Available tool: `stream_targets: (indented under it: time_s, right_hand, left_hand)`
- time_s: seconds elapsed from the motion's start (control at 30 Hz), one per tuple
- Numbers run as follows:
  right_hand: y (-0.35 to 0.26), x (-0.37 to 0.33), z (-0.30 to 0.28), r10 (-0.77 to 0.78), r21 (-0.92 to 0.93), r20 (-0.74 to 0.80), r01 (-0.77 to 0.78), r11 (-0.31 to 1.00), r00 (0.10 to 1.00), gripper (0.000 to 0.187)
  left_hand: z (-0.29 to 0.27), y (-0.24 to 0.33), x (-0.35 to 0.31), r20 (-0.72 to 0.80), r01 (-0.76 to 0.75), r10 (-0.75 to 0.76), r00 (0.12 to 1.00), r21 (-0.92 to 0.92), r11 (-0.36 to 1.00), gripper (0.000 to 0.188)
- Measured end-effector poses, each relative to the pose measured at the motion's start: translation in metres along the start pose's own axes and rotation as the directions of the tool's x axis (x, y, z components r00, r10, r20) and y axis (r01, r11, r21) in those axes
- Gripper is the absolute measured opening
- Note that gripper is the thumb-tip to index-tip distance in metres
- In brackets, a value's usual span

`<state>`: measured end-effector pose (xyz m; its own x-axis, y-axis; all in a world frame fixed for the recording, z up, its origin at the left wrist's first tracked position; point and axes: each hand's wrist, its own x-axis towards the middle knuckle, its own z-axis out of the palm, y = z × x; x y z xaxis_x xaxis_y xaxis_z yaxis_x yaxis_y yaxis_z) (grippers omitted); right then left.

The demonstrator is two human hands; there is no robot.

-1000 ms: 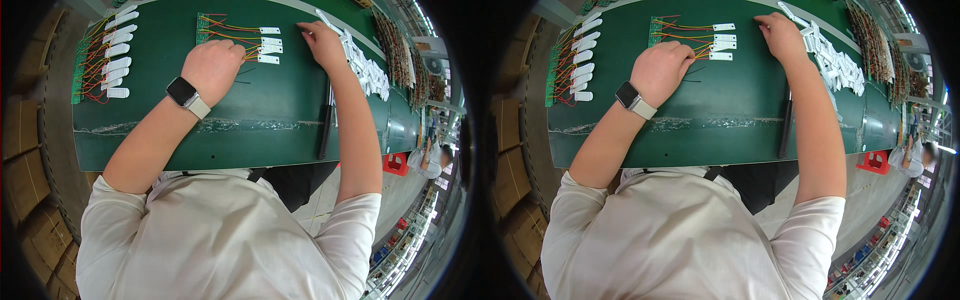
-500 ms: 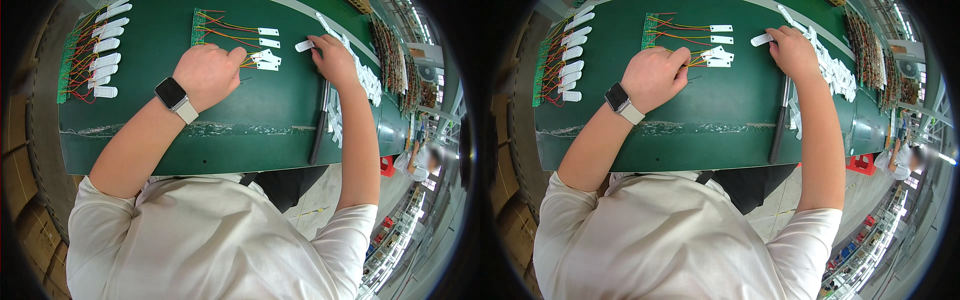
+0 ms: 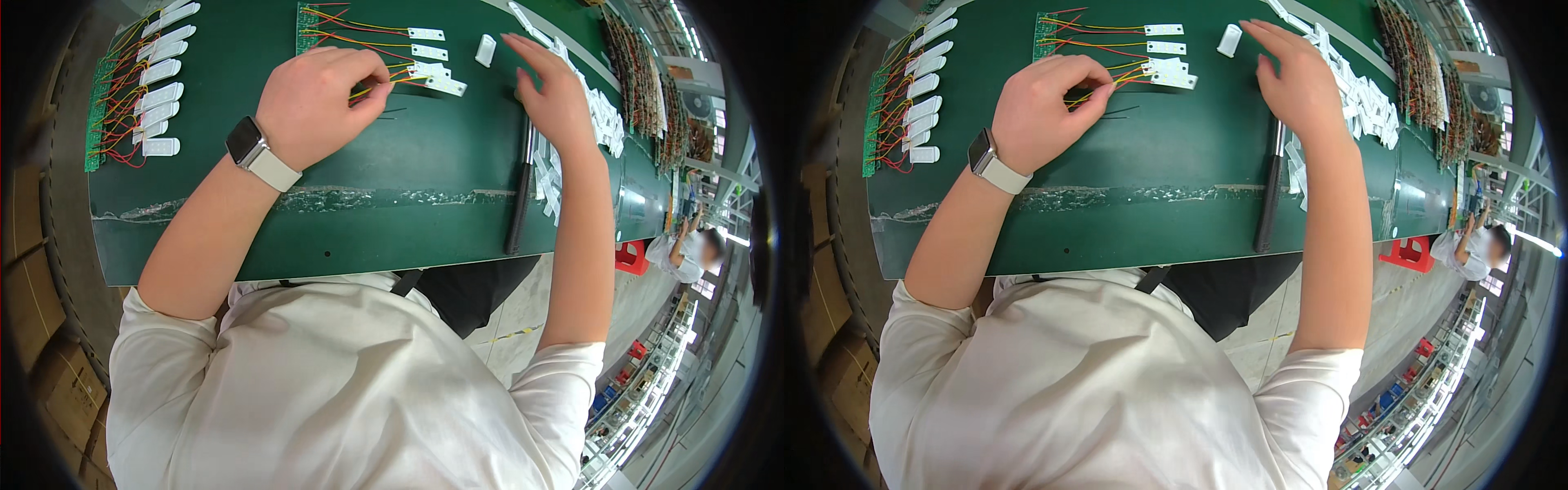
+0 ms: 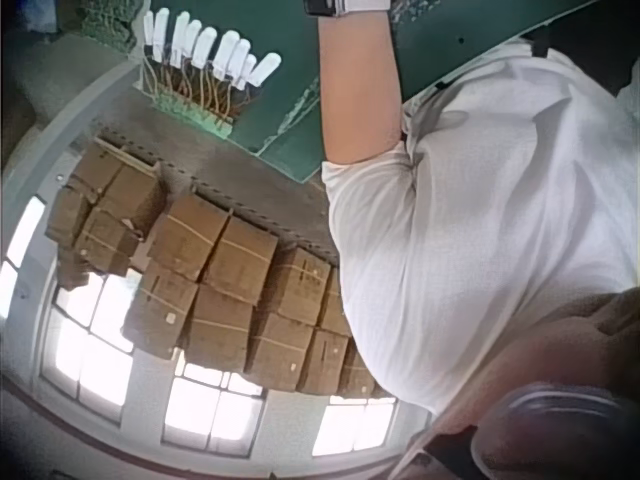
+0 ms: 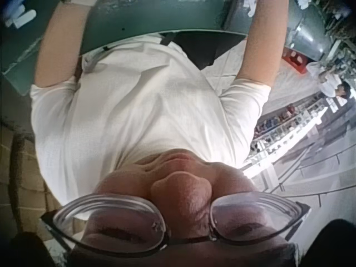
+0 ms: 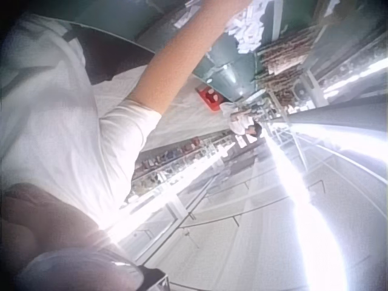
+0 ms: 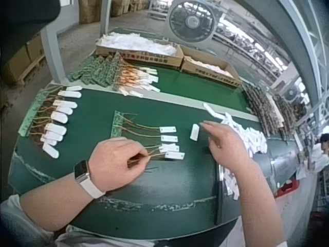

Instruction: Assembling plastic diffuser components onto LED circuit boards on a production line and using a mallet to tap them into place.

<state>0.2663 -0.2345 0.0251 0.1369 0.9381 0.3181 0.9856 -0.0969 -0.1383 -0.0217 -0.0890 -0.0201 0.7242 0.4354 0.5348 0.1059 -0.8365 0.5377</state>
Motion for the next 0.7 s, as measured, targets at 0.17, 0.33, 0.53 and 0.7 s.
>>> stream_targets:
  time_s: [0.17,0.33,0.53,0.7]
  right_hand:
    - [-0.009,-0.004,0.038,-0.145,-0.346,0.086,0.167,0.923,0.986,0.039]
    - [-0.085,-0.049,0.027,-0.058,-0.260,0.014,0.060,0.964,0.998,0.036]
    - [-0.122,-0.078,0.037,0.246,0.205,-0.005,-0.240,0.949,0.969,0.033]
    - [-0.111,-0.078,0.045,0.409,0.377,-0.041,-0.365,0.851,0.912,0.048]
  left_hand:
    - [0.000,-0.004,0.000,-0.016,0.082,-0.083,0.996,-0.054,0.995,0.007]
    - [-0.006,-0.003,-0.002,-0.039,0.130,-0.134,0.990,-0.096,0.987,0.007]
    - [-0.001,-0.006,-0.001,0.007,-0.047,0.048,0.999,-0.105,0.993,0.007]
    - [-0.001,-0.009,-0.001,0.182,-0.161,0.176,0.967,-0.092,0.983,0.008]
